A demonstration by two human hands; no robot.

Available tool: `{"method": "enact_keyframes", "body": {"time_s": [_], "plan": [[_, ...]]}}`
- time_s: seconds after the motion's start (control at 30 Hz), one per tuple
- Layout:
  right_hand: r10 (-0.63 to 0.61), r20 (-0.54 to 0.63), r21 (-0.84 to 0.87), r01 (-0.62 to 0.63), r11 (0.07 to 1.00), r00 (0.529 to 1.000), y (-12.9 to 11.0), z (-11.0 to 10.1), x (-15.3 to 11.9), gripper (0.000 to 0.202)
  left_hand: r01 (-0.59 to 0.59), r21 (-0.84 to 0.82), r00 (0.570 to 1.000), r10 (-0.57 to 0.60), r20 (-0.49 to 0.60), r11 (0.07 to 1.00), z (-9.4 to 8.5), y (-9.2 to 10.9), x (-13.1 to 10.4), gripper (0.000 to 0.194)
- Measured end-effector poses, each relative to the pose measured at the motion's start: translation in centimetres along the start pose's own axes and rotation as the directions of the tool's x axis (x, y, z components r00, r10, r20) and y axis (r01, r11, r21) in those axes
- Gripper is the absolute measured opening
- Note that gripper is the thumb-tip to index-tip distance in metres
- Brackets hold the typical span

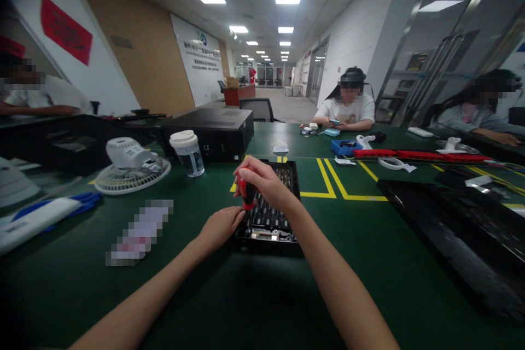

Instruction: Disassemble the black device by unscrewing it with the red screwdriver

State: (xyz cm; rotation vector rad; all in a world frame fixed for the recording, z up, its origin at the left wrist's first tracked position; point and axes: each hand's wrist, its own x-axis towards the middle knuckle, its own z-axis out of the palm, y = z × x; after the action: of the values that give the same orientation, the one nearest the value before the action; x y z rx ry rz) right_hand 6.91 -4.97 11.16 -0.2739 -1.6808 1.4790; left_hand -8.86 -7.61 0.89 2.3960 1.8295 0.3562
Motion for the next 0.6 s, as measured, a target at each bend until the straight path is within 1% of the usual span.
{"method": "enact_keyframes", "body": {"time_s": [0.2,0.43,0.6], "plan": [[-0.008,-0.02,-0.027,0.008,1.0,1.0,-0.13,0.11,0.04,0.014,0.025,-0.003,1.0,-0.025,0.013,1.0,-0.09,0.1,0.01,0.039],[-0.01,-0.034,-0.066,0.008,0.998,0.999,-0.43,0.01,0.07,0.015,0.01,-0.01,1.0,-0.01,-0.003,1.0,-0.03,0.02,0.02,0.04],[0.01,-0.077,-0.128,-0.02,0.992,0.997,-0.72,-0.05,-0.08,0.018,0.034,-0.029,0.999,-0.033,0.015,0.999,-0.13,0.11,0.0,0.039]]}}
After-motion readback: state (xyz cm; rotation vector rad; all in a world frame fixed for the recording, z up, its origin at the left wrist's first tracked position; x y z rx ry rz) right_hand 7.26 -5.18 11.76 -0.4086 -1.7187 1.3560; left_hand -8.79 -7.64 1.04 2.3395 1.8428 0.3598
